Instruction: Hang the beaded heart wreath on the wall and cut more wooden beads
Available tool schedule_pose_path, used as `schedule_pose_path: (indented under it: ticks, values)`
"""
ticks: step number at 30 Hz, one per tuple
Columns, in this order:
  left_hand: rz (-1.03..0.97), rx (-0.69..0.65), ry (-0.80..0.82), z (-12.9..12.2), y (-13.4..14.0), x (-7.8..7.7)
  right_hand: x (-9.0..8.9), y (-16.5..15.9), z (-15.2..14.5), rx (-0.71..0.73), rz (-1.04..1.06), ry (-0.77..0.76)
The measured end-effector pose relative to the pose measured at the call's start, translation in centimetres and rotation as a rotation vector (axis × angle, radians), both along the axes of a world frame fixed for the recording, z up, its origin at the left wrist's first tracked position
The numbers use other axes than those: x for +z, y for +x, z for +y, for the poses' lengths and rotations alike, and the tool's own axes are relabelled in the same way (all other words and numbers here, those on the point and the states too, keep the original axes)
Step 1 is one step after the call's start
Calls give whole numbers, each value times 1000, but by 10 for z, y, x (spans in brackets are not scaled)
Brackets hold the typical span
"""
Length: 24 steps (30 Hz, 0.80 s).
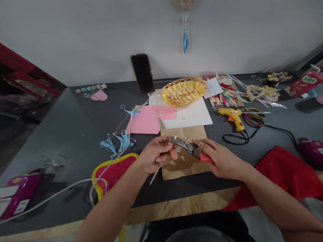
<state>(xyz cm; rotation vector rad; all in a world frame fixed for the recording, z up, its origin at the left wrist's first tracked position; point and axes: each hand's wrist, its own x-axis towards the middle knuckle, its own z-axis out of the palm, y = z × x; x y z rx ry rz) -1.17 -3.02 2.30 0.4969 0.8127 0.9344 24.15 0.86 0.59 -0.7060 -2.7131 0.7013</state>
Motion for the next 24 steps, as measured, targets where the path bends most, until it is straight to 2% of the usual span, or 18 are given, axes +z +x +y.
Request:
schedule_pose_path:
  ticks: [4, 9, 15, 21, 24]
  values:
    - [41, 36, -18, 1, 1, -2, -3, -2, -4, -26, -5, 1]
    - [148, 112, -85, 4, 7, -4, -3, -6, -10, -99, -66, -73]
    - [207, 78, -129, 6, 8, -7, 7, -2, -12, -84, -146, -141]
    - [181, 56, -151, 7, 10, -10, 11, 1, -12, -88, -162, -148]
    - [185, 53, -145, 7, 11, -10, 14, 3, -8, -57, -164, -211]
